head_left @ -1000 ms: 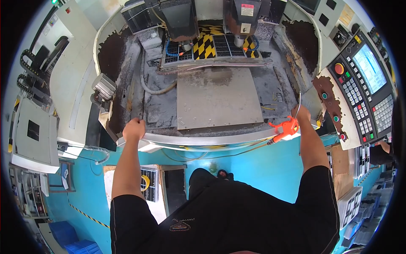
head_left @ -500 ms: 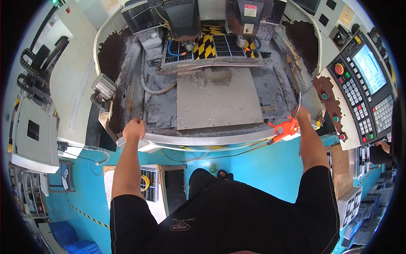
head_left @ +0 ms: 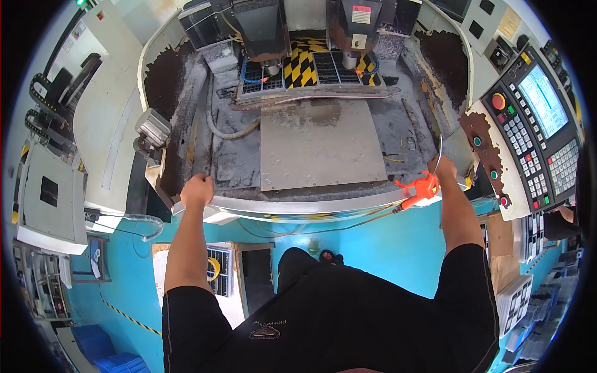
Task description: Operating an industrial CNC machine by inputting commands on a control panel and loading/unloading flat components.
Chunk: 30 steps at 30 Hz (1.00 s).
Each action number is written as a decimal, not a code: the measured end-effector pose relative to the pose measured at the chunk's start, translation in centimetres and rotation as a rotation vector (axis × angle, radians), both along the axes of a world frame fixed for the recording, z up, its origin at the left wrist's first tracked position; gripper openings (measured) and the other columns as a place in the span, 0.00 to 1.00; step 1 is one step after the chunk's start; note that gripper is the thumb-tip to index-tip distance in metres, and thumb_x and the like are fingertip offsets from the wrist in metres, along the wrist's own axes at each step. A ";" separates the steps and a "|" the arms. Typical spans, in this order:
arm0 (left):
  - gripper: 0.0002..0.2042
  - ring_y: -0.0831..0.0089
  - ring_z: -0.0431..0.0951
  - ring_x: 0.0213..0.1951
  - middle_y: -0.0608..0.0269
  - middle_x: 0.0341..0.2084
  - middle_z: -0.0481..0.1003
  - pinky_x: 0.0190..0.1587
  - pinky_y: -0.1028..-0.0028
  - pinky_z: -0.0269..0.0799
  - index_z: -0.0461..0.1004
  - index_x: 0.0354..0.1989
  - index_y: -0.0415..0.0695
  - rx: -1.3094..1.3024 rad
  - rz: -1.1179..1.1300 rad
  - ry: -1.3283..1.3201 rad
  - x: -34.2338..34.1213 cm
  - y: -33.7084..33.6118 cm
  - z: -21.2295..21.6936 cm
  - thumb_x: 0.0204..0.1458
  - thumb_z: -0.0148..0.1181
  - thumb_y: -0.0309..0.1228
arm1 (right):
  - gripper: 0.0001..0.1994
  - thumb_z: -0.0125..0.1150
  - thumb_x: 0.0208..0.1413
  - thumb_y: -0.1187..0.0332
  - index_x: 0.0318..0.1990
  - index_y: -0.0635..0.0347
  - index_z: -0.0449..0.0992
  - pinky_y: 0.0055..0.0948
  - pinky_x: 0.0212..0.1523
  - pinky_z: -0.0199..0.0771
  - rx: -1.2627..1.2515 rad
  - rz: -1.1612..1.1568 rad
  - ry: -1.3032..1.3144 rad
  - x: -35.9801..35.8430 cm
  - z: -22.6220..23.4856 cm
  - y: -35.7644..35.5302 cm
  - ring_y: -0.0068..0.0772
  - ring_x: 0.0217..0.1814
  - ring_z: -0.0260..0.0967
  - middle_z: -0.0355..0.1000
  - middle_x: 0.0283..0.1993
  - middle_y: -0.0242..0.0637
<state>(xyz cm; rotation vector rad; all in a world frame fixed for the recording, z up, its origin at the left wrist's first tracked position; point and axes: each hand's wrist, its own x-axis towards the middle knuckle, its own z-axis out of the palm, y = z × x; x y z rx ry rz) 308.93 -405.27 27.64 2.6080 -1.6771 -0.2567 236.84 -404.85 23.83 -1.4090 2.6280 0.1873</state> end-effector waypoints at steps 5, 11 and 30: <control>0.21 0.49 0.80 0.51 0.48 0.45 0.81 0.54 0.55 0.74 0.81 0.44 0.48 0.001 0.003 0.000 0.0 0.1 0.1 0.55 0.47 0.47 | 0.20 0.54 0.53 0.58 0.50 0.53 0.83 0.47 0.60 0.74 -0.016 0.010 -0.004 0.4 0.3 0.2 0.57 0.58 0.75 0.78 0.53 0.51; 0.22 0.49 0.80 0.51 0.49 0.46 0.81 0.54 0.55 0.74 0.82 0.45 0.48 -0.001 -0.001 0.002 0.0 0.0 0.1 0.55 0.47 0.47 | 0.20 0.54 0.53 0.58 0.50 0.53 0.83 0.47 0.59 0.74 -0.005 0.005 0.001 0.3 0.3 0.1 0.57 0.57 0.75 0.78 0.53 0.52; 0.21 0.50 0.80 0.51 0.49 0.46 0.81 0.54 0.56 0.74 0.81 0.45 0.49 0.015 0.001 0.001 0.0 0.0 0.1 0.55 0.47 0.47 | 0.20 0.56 0.51 0.58 0.48 0.54 0.83 0.48 0.58 0.75 -0.029 0.017 0.001 -0.2 -0.3 0.0 0.58 0.56 0.76 0.79 0.51 0.52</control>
